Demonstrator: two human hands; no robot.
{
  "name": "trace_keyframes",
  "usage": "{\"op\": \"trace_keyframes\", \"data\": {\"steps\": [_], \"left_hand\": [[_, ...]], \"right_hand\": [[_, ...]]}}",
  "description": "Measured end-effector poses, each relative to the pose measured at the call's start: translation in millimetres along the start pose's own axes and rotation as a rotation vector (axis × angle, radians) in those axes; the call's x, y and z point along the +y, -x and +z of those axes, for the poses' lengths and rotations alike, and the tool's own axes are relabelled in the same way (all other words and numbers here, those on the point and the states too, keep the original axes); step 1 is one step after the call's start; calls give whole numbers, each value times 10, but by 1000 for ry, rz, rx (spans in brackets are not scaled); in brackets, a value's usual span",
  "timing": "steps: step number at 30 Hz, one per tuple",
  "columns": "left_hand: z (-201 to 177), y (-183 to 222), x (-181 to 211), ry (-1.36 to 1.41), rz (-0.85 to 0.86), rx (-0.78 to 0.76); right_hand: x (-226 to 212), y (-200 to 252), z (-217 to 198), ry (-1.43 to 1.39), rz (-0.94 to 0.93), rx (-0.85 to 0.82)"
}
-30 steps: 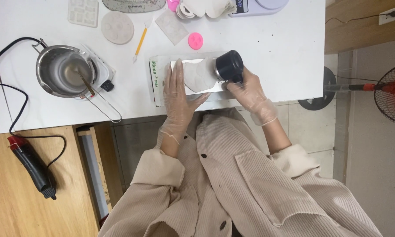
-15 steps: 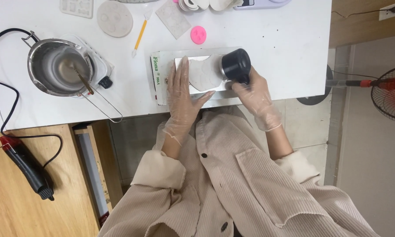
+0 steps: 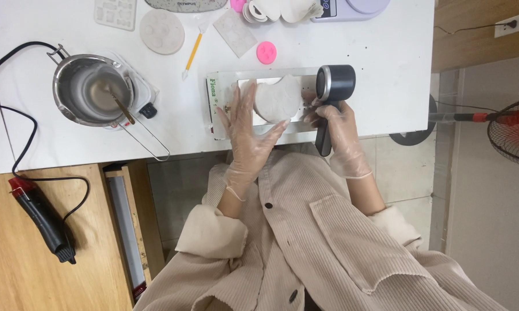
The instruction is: Making decorative candles by stirring wax in a pot, using a heat gun, and preparing molds.
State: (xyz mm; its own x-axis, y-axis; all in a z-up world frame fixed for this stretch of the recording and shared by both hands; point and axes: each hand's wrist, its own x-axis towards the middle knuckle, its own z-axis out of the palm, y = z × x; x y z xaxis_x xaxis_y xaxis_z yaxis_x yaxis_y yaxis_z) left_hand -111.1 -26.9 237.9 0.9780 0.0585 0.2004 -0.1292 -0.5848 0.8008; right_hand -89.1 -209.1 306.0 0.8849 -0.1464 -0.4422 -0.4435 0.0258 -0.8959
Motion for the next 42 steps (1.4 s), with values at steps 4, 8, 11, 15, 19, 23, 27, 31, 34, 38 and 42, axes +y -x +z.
{"op": "trace_keyframes", "data": {"steps": [4,8,11,15,19,23,27,31,34,38,42], "left_hand": [[-37,0,99,474,-59,-34],[55,-57,185,1099,-290,-24],[142,-103,164,1047,-409,5],[-41,-173,356,1174,-713,-96],[69,-150,257,1273,-646,-112],[256,-159,37,1368,-640,-109],[194,-181,33,1437,-715,-146],[101,-336,-66,1395,-722,-163],[-11,-638,-323,1641,-562,-107],[-359,-1219,-645,1524,-570,-126],[-403,-1707,-1101,1539,-713,-220]], "right_hand": [[32,-23,-34,-88,-24,-60],[8,34,-17,-105,-21,-65],[29,13,-45,-118,-49,-90],[95,-31,-86,-145,-67,-124],[122,-13,-103,-155,-78,-143],[116,18,-137,-131,-77,-145],[66,95,-190,-187,-114,-183],[136,22,-295,-166,-128,-130],[53,33,-355,-218,-133,-118],[57,15,-477,-236,-125,-31],[253,-77,-639,-219,-95,46]]}}
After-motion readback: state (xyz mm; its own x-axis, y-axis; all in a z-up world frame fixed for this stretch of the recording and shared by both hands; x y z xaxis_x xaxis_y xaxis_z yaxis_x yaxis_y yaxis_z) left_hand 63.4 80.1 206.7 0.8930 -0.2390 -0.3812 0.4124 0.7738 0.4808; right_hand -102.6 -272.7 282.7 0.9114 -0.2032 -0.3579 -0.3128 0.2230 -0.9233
